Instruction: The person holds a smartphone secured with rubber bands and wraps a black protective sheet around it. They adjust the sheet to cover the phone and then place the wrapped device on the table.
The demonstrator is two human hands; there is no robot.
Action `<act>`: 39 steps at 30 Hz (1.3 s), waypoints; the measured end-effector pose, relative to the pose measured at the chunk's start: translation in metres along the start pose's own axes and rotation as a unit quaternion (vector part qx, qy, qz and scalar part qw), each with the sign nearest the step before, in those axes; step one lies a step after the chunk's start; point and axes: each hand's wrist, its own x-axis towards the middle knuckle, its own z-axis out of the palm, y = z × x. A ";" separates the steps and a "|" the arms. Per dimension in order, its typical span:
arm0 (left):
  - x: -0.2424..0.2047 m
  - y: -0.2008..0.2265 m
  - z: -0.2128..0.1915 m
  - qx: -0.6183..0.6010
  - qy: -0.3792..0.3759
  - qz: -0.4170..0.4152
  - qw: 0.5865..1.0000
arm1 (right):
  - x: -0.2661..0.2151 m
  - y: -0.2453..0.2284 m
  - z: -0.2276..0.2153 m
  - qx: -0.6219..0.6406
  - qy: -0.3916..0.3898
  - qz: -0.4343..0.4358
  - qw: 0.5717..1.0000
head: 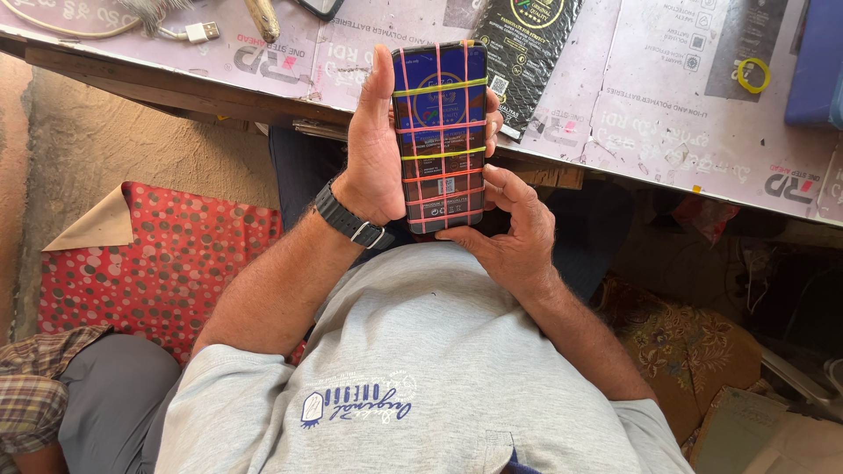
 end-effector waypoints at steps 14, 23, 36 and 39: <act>0.048 0.027 0.022 0.061 -0.070 0.003 0.996 | 0.045 0.002 -0.022 -0.019 0.031 -0.021 0.999; 0.140 0.063 0.039 0.124 -0.083 -0.037 0.988 | 0.119 0.025 -0.052 -0.083 0.060 -0.054 0.993; 0.220 0.090 0.026 0.045 -0.046 -0.071 0.995 | 0.191 0.060 -0.080 -0.061 0.024 0.007 0.998; 0.226 0.090 0.019 0.047 -0.051 -0.064 0.996 | 0.199 0.064 -0.086 -0.074 0.007 -0.014 0.997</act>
